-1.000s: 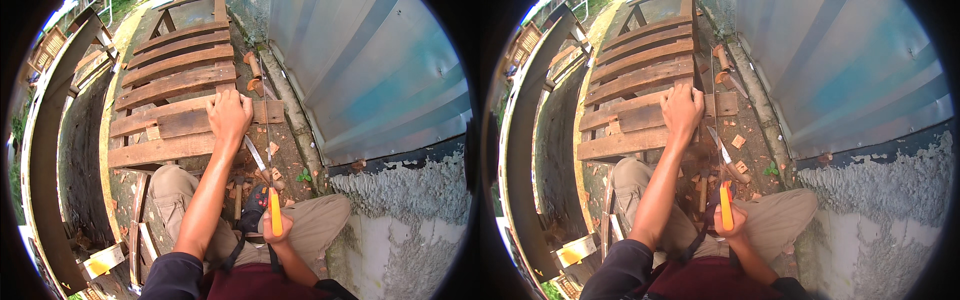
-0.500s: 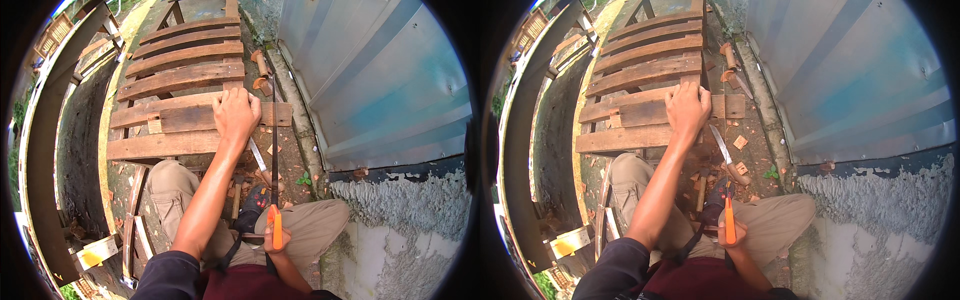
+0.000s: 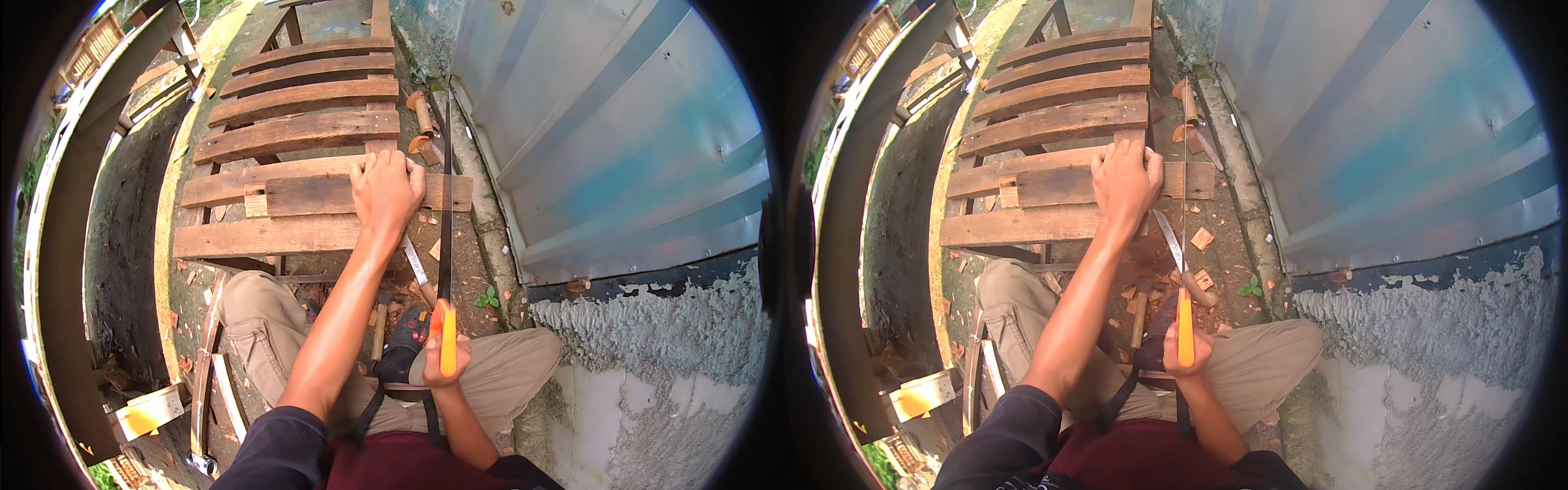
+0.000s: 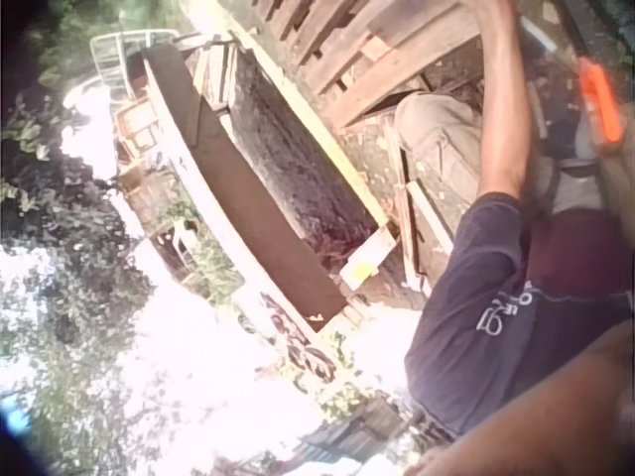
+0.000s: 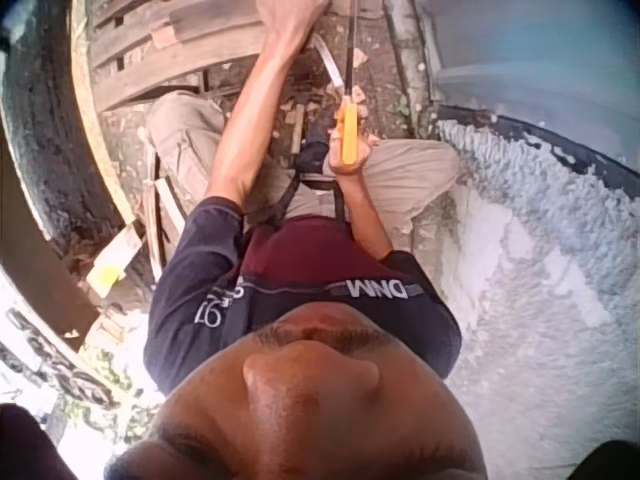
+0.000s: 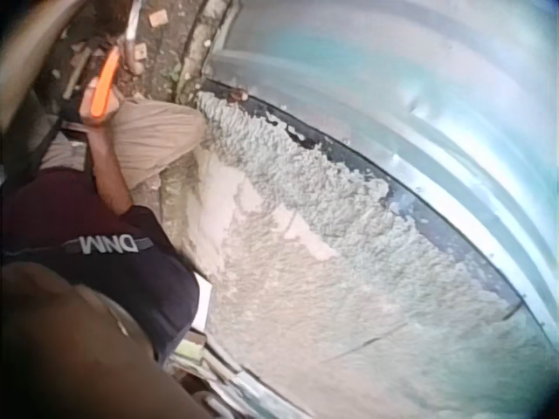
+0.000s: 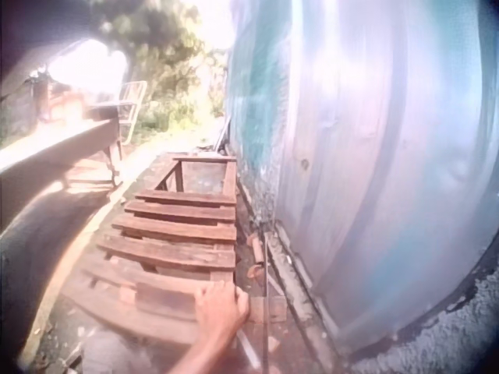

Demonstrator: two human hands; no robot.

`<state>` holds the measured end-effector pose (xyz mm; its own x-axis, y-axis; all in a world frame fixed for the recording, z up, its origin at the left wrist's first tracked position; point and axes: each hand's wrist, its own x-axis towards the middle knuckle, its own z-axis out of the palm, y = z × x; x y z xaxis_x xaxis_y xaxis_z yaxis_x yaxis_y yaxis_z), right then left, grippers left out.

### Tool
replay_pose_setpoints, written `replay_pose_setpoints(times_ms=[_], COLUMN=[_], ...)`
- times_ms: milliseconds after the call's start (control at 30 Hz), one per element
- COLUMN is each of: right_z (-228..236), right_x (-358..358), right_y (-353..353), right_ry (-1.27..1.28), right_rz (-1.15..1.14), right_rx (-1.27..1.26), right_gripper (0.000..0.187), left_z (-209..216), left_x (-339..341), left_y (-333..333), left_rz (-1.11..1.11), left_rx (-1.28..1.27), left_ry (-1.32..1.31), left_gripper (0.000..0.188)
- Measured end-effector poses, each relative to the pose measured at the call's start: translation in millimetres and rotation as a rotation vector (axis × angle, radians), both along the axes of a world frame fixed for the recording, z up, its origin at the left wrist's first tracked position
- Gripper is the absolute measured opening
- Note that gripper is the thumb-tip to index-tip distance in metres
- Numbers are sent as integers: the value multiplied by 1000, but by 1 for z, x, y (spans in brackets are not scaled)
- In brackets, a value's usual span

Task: The person sits on the ground and uses a hand saw to cut a wooden pallet. They then use a hammer to pry apart the slats and remove nails. The person also uses a metal rod to split small pieces of wood.

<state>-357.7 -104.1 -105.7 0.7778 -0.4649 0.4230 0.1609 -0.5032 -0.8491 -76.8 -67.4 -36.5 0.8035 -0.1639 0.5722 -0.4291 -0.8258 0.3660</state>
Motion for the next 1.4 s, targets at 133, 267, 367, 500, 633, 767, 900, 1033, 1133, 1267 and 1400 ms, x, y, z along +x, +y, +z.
replay_pose_setpoints(times_ms=[133,267,367,500,633,767,900,1033,1133,1267,1400], right_z=[-14,23,57,34,-28,-19,36,61,5,-31,-3], right_x=[-55,39,123,67,-68,-59,71,110,22,-94,-36], right_y=[7,-21,-39,-18,12,-2,-26,-30,-9,11,-9], right_ry=[28,11,-43,-35,68,61,-113,-101,-53,19,72], right_rz=[28,3,-31,-11,44,31,-18,-14,37,77,67], right_rx=[179,89,328,46,126,202,16,171,34,55,84], right_gripper=[17,23,20,15,19,18,13,17,8,10,17], left_z=[-2,0,3,4,0,6,5,7,6,3,4], left_x=[-2,1,2,2,0,2,3,2,0,-2,0], left_y=[-1,-5,-6,1,-4,-5,-7,-4,-4,-4,-2], left_rz=[5,-10,-12,5,-3,3,10,2,5,-15,13], left_rx=[-14,-11,-17,-38,-48,-21,-7,8,-24,-49,-24], left_ry=[-9,-42,-56,-5,33,19,-16,-8,16,24,38], left_gripper=[22,21,22,23,22,22,22,22,22,23,23])
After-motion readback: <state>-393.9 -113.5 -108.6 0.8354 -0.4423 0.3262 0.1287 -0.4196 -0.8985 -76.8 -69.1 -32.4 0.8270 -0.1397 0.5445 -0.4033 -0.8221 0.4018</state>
